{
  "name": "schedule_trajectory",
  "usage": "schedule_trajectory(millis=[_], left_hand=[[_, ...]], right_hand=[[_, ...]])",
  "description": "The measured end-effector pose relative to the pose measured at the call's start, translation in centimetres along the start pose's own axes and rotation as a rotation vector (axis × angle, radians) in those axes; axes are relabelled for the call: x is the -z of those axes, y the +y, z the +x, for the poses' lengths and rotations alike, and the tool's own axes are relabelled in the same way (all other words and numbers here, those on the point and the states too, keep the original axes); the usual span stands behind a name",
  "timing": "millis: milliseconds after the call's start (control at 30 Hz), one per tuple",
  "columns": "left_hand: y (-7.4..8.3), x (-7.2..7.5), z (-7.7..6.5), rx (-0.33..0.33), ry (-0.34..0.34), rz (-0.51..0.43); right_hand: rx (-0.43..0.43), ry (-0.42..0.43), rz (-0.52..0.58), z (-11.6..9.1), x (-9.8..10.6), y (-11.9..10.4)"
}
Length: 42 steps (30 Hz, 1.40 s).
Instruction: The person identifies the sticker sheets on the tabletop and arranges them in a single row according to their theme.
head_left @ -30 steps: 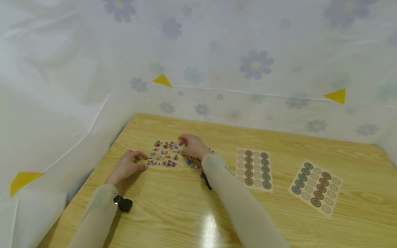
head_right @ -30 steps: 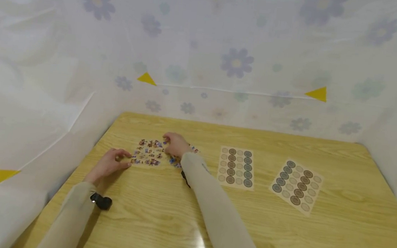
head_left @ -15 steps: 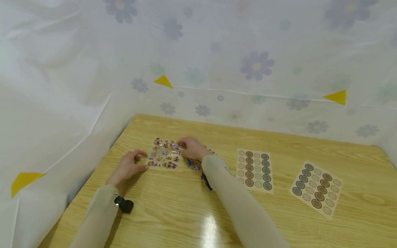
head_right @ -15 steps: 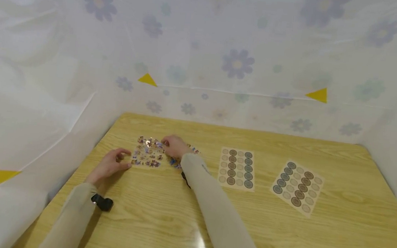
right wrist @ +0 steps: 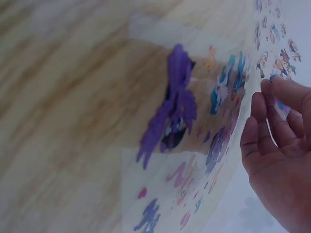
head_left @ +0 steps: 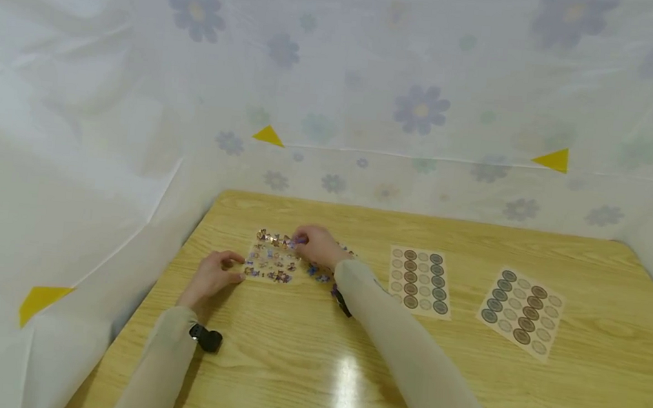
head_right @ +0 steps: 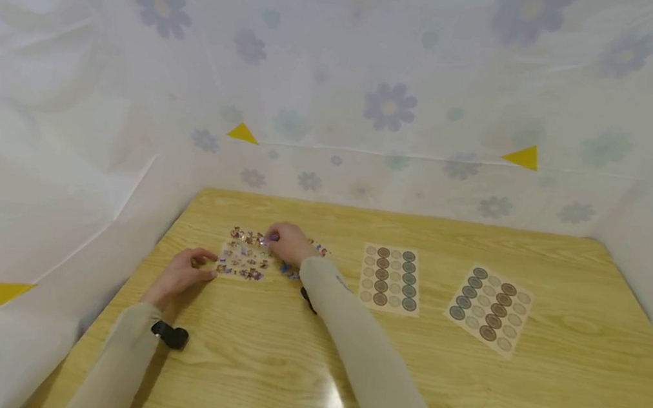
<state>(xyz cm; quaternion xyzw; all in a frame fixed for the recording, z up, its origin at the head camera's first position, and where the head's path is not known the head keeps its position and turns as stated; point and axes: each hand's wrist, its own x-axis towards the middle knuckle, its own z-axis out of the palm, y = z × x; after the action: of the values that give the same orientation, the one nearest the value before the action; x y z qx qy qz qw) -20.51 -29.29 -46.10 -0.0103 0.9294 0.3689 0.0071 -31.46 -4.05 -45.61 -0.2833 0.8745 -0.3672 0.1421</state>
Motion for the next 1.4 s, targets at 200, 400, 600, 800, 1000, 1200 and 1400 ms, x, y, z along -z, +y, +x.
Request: schedule_trajectory(millis=[200, 400, 600, 800, 1000, 1200, 1400], left_hand=[[0.3, -0.2, -0.2, 0.015, 0.015, -0.003], [0.8, -0.5, -0.6, 0.043, 0.072, -0.025], [1.1, -0.7, -0.9, 0.079, 0.111, -0.112], [1.1, -0.3, -1.3, 0.107, 0.092, -0.182], [0.7, 0.1, -2.1, 0.132, 0.068, -0.325], [0.5, 0.3, -3.0, 0.175, 0.024, -0.316], [0.8, 0.5, -4.2, 0.157, -0.022, -0.314]], right_hand=[[0.013, 0.055, 0.058, 0.0, 0.1, 0.2], [0.007, 0.090, 0.164, -0.5, 0.0, 0.1], [0.001, 0.098, 0.256, -1.0, -0.1, 0.3], [-0.022, 0.094, 0.463, -1.3, -0.2, 0.5], [0.014, 0.081, 0.602, -1.9, -0.2, 0.1], [-0.007, 0.044, 0.660, -3.1, 0.0, -0.9], [-0.019, 0.023, 0.653, -3.7, 0.0, -1.2]])
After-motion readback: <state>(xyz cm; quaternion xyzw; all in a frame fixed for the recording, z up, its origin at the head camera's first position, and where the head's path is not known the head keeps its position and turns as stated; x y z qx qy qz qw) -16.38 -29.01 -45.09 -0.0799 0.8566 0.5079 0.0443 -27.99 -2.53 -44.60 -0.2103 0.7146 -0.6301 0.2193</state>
